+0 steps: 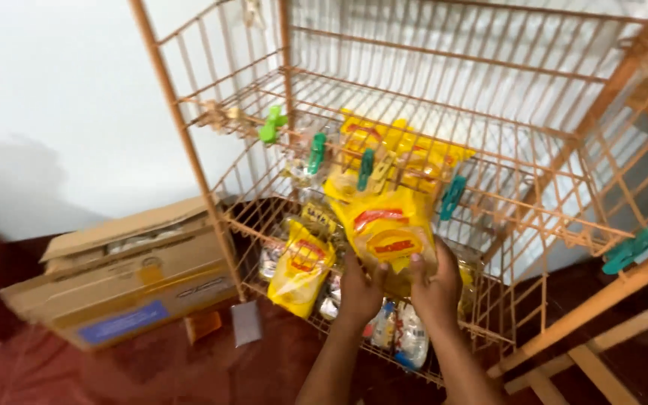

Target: The recorder takes packaged food products from cardboard boxes and organizes them onto a metal wire shelf, using clothespins to hang some of them.

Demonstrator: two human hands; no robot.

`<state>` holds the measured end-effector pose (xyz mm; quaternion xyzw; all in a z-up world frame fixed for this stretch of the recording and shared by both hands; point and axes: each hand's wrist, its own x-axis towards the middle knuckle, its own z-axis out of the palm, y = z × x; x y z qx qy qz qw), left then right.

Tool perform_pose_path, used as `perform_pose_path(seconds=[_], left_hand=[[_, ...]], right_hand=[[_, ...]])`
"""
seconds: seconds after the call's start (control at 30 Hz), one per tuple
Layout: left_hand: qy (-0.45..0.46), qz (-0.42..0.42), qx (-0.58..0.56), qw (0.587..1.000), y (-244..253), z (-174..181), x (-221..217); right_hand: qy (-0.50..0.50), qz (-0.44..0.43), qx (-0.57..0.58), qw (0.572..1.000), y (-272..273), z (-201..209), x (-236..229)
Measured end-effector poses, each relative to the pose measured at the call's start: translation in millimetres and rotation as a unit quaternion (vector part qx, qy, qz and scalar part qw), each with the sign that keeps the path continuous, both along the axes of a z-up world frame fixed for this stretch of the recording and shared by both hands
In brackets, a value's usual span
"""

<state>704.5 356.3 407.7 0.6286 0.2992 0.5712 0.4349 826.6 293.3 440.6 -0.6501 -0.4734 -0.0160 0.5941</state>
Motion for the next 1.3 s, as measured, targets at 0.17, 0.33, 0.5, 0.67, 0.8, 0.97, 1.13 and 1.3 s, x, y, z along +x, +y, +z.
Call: perform_pose_path(seconds=[0.17,0.33,0.5,0.67,0.8,0.97,1.13,1.3], left_hand=[[-0.056,0.028,-0.133,0.989,-29.8,-14.7,-54.5],[-0.246,-0.005,-0.127,0.961,-63.9,7.4,-108.3],[-0.145,0.154,-0.034,0.977,-100.8,73.4,-201.9],[-0.132,0.253,0.037,0.958,-160.9,141.2,-302.5],[-0.074,0.312,0.072,0.944,-198.0,180.1,-380.3],[-0.029,0.360,0.092,0.928,-251.2,208.1,-480.4],[0.084,0.445,0.082,0.888,-348.2,213.5,-593.8],[0.065,0.452,0.000,0.890,-463.1,201.1,-674.0]], right_hand=[[-0.218,0.005,0.040,0.975,-32.9,25.4,-66.3],[-0.260,0.052,0.069,0.962,-64.2,53.0,-116.7],[-0.192,0.112,0.062,0.973,-81.9,110.2,-199.2],[-0.148,0.187,0.065,0.969,-103.3,135.0,-289.5],[-0.140,0.225,0.100,0.959,-125.4,160.6,-361.7],[-0.093,0.327,0.135,0.931,-158.5,177.5,-451.8],[-0.108,0.432,0.156,0.882,-225.6,189.2,-555.9],[-0.103,0.548,0.113,0.822,-299.0,177.8,-643.1]])
